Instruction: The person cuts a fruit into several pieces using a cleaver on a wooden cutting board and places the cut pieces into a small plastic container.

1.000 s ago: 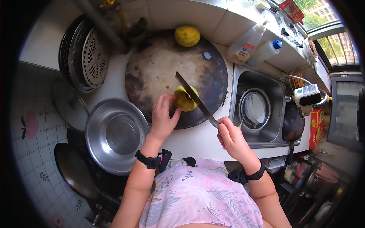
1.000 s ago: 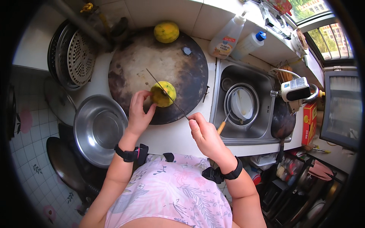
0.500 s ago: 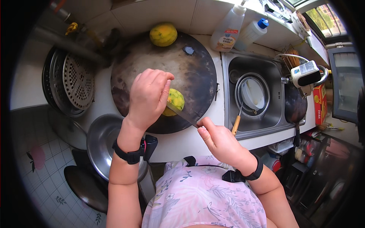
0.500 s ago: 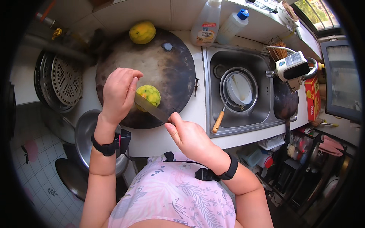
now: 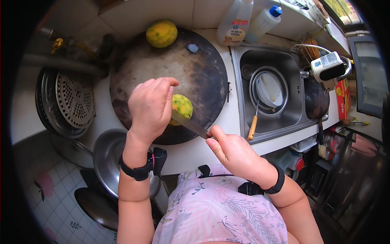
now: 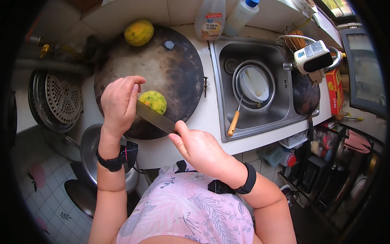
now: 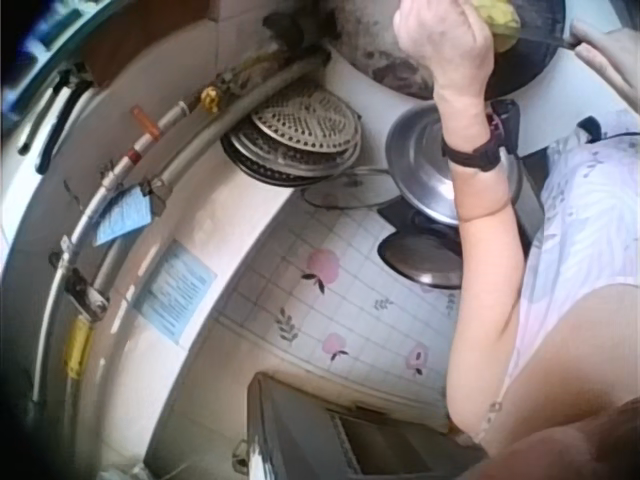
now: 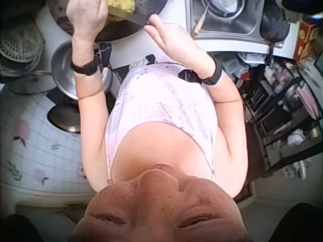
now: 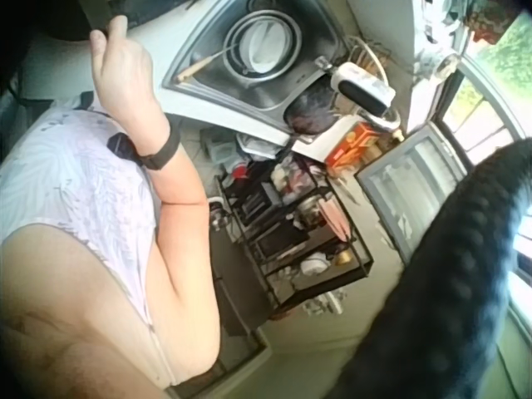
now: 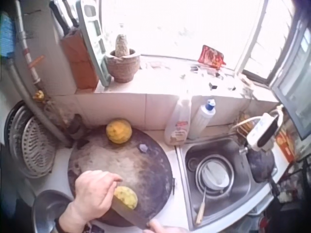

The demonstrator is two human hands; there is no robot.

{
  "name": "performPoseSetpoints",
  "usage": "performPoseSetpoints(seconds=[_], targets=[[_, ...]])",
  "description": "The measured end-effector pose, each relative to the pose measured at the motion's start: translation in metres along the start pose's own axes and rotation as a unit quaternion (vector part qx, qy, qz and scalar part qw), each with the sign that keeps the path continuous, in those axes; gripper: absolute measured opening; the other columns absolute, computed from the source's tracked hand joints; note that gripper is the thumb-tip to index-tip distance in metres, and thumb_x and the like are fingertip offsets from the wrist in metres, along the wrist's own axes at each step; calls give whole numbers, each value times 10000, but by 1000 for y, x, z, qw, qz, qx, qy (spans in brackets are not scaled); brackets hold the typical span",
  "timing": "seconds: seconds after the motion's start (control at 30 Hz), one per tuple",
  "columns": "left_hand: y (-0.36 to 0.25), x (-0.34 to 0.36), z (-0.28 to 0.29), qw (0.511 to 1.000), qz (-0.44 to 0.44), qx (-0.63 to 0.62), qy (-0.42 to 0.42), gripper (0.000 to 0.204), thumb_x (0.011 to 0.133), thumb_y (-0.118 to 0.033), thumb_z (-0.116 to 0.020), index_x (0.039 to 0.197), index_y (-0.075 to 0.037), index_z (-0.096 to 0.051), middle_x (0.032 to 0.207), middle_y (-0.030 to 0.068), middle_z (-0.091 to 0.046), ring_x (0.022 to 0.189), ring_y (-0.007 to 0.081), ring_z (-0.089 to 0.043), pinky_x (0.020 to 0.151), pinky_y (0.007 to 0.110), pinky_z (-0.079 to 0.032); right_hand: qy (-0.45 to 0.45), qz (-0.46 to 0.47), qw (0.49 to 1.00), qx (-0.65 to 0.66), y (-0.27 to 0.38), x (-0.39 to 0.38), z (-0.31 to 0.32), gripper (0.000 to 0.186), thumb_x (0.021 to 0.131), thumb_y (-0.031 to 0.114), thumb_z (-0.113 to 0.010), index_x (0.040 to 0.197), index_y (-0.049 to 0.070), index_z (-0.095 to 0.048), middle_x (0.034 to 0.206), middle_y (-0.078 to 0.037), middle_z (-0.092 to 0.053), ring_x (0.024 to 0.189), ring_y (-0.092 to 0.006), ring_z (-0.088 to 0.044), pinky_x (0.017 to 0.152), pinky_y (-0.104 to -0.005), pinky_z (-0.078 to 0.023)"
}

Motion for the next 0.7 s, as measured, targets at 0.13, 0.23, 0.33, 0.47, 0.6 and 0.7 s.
performPoseSetpoints(seconds=[0.13, 0.23, 0.33, 0.47, 0.6, 0.7], targets=[[0, 1, -2, 1000, -3, 7, 8, 135, 843, -94, -459, 850, -67, -591, 685, 75, -569, 655, 257, -548, 610, 340, -393, 5, -3, 1000, 0, -1, 0, -3, 243, 934, 280, -435, 944, 41, -396, 613, -194, -560, 618, -403, -562, 546, -469, -438], [2, 1, -4, 1000, -3, 5, 11, 130, 839, -93, -460, 836, -70, -588, 673, 70, -564, 642, 254, -539, 602, 337, -383, 7, -11, 1000, 1, -2, 2, -3, 242, 931, 280, -441, 940, 41, -397, 605, -193, -559, 599, -399, -562, 530, -464, -440], [3, 6, -7, 1000, 0, -4, 22, 122, 835, -90, -462, 821, -70, -581, 663, 64, -558, 628, 253, -530, 592, 336, -372, 4, -11, 1000, 7, -3, 4, -2, 242, 928, 278, -449, 934, 41, -400, 594, -189, -555, 582, -395, -562, 516, -460, -440], [3, 8, -7, 999, -1, -2, 35, 122, 835, -90, -457, 808, -69, -574, 657, 60, -554, 620, 252, -524, 587, 333, -364, 51, -55, 997, 17, -4, 5, -6, 221, 924, 229, -454, 1019, 29, -450, 696, -203, -583, 662, -402, -569, 594, -427, -456], [6, 5, -8, 999, 6, -7, 37, 128, 836, -92, -449, 799, -68, -569, 657, 62, -553, 619, 248, -525, 591, 327, -362, 52, -62, 997, -14, -10, 5, -11, 229, 919, 238, -463, 1015, 30, -453, 716, -198, -592, 665, -395, -576, 595, -428, -465], [11, 7, -7, 999, 12, -1, 42, 130, 838, -86, -443, 796, -65, -563, 665, 64, -558, 620, 244, -528, 593, 326, -361, -14, 6, 999, -29, -3, 10, -7, 263, 906, 295, -491, 926, 45, -410, 565, -161, -550, 515, -362, -565, 454, -433, -448]])
Point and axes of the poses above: each hand's wrist, its own x-axis towards the middle knuckle, its own z-axis out of the back of the hand, y = z × x, the point moved 8 cm from there along x, towards the middle knuckle
